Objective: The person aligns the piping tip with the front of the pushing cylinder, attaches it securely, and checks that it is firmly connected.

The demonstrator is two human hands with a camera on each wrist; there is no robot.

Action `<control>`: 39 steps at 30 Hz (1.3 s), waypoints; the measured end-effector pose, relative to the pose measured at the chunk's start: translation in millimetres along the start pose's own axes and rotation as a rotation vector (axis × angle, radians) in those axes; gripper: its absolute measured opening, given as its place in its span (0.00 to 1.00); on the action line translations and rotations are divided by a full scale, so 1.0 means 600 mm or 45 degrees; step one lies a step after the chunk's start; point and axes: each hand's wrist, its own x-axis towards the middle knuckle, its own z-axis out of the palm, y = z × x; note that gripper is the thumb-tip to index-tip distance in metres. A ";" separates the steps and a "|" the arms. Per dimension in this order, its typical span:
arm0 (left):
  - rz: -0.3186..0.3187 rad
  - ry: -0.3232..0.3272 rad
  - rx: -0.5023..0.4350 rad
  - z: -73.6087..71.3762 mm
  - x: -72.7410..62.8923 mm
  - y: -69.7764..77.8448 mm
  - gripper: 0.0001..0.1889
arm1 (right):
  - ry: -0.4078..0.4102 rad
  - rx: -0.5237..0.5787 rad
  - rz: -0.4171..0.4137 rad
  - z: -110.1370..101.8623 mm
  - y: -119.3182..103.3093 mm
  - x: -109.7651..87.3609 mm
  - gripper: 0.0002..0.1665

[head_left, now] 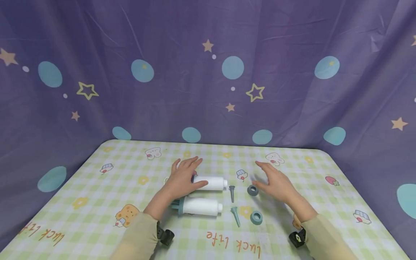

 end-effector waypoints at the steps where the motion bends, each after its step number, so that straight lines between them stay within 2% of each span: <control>1: 0.001 0.004 0.000 0.001 0.001 0.003 0.40 | -0.006 0.003 0.008 0.001 -0.001 0.001 0.42; 8: 0.016 0.040 -0.021 0.014 0.012 0.019 0.35 | -0.054 0.064 0.043 0.002 -0.011 0.004 0.40; 16: 0.008 0.034 -0.106 0.026 0.022 0.036 0.29 | -0.120 0.131 0.095 0.006 -0.022 0.007 0.30; 21: -0.002 0.028 -0.156 0.031 0.027 0.047 0.27 | -0.154 0.163 0.111 0.009 -0.028 0.011 0.28; 29: -0.008 0.018 -0.153 0.045 0.035 0.064 0.23 | -0.199 0.211 0.114 0.014 -0.037 0.018 0.27; 39: 0.059 -0.022 -0.116 0.062 0.043 0.081 0.18 | -0.245 0.206 0.106 0.016 -0.045 0.020 0.22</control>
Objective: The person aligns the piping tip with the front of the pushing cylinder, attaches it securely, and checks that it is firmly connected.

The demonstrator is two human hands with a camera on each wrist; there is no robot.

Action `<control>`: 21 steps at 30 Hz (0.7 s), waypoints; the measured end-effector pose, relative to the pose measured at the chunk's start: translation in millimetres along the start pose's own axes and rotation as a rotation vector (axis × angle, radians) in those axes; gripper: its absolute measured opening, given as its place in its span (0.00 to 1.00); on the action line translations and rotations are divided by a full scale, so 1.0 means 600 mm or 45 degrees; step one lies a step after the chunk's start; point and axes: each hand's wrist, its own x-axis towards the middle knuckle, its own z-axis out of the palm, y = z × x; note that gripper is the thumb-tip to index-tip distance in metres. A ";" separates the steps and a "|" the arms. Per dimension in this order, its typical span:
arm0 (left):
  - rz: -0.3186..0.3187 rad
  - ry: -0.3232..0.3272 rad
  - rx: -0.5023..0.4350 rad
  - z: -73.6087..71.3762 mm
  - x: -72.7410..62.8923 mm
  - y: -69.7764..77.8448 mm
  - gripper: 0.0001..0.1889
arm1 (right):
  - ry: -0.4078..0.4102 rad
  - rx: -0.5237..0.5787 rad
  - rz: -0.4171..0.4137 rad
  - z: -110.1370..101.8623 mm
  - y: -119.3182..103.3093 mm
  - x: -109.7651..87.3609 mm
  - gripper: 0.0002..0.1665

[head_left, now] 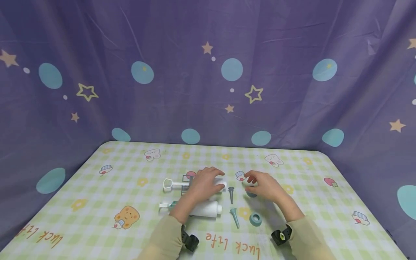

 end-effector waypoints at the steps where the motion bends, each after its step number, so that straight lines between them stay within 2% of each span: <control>1: 0.008 -0.004 0.003 0.002 0.002 0.002 0.18 | -0.008 0.003 -0.001 0.000 0.000 0.000 0.22; 7: 0.024 -0.034 0.019 0.017 0.012 0.013 0.15 | -0.057 0.021 -0.027 0.005 -0.004 0.002 0.20; 12: 0.025 -0.068 0.044 0.026 0.018 0.023 0.15 | -0.056 0.019 -0.029 0.006 -0.007 0.002 0.20; 21: -0.018 -0.231 0.150 0.039 0.026 0.031 0.15 | -0.070 -0.018 0.054 0.007 -0.006 0.002 0.19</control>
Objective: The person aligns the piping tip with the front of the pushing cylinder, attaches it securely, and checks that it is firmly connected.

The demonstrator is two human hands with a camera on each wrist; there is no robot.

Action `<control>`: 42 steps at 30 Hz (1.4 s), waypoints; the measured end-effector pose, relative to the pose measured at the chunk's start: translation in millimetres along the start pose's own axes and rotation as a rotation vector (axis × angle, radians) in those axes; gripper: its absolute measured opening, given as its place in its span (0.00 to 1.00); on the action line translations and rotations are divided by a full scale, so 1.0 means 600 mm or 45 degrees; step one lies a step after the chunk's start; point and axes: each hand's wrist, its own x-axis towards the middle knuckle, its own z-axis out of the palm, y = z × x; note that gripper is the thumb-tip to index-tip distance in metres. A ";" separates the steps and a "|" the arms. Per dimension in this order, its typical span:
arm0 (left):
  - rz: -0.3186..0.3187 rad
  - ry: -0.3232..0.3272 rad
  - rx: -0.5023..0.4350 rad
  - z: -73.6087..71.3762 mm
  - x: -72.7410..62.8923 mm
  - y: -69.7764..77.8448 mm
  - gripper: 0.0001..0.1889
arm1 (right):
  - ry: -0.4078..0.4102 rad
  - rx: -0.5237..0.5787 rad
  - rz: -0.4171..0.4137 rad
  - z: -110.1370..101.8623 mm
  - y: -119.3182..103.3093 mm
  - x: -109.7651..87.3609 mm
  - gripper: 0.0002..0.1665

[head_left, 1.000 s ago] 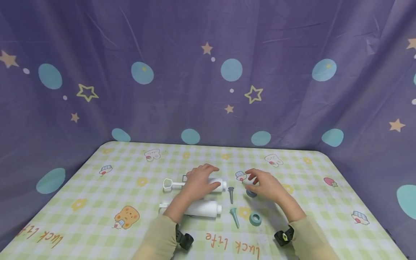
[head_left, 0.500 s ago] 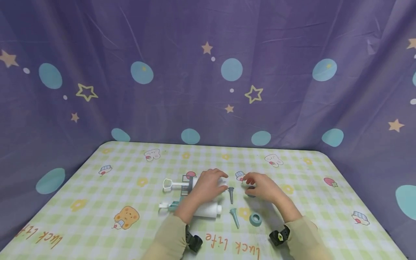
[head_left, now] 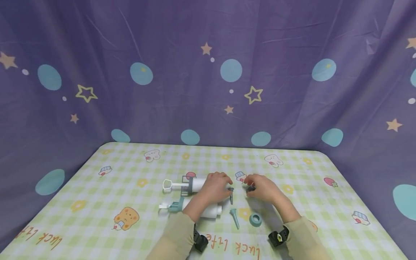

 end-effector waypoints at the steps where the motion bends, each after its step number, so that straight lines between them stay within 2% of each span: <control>1: -0.004 -0.008 0.012 0.001 0.001 0.000 0.15 | 0.000 -0.008 0.005 0.000 0.000 0.000 0.19; 7: -0.025 -0.031 0.040 0.009 0.007 0.002 0.13 | -0.010 -0.118 0.095 0.000 0.003 -0.004 0.20; 11: -0.043 -0.015 0.048 0.011 0.008 0.004 0.11 | 0.001 -0.206 0.170 0.002 0.004 -0.005 0.19; 14: -0.047 0.000 0.060 0.011 0.008 0.004 0.11 | 0.009 -0.209 0.185 0.002 0.005 -0.006 0.18; 25: -0.062 0.048 0.053 0.012 0.010 0.006 0.06 | 0.029 -0.156 0.153 0.004 0.006 -0.005 0.16; 33: -0.063 0.155 0.010 0.015 0.010 0.007 0.03 | 0.112 -0.039 0.075 0.004 0.004 -0.003 0.12; 42: -0.041 0.252 -0.032 0.015 0.009 0.009 0.04 | 0.150 0.001 0.018 0.002 -0.001 -0.002 0.14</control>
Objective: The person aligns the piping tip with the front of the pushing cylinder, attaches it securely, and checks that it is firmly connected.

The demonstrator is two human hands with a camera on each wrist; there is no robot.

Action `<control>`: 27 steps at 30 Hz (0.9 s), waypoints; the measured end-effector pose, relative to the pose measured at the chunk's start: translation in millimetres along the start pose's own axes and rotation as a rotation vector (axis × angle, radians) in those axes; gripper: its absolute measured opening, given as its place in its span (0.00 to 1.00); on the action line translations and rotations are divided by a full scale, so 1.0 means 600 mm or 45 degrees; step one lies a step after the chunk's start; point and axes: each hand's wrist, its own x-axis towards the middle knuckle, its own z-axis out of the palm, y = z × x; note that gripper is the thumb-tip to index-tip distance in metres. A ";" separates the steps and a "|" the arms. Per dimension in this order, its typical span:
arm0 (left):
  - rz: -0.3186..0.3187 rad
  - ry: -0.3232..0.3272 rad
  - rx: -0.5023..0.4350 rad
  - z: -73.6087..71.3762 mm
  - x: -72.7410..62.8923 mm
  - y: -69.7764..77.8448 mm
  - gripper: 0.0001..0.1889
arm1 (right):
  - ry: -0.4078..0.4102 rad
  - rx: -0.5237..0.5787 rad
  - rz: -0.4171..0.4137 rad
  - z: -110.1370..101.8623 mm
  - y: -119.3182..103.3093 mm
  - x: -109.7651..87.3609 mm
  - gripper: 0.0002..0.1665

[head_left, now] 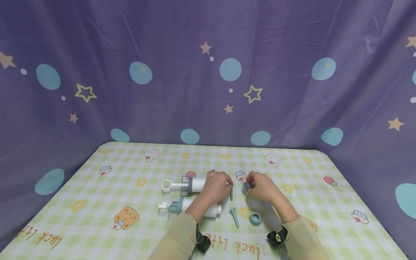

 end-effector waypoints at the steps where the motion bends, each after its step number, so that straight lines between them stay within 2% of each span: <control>1: -0.001 0.008 -0.009 0.000 0.000 0.000 0.04 | 0.004 0.005 -0.005 0.000 0.000 0.000 0.14; 19: -0.059 0.103 -0.115 -0.018 0.002 -0.004 0.04 | 0.057 0.096 -0.020 0.002 -0.007 0.004 0.16; 27: -0.089 0.156 -0.161 -0.014 -0.001 -0.010 0.03 | 0.053 0.162 -0.032 0.003 -0.015 0.006 0.17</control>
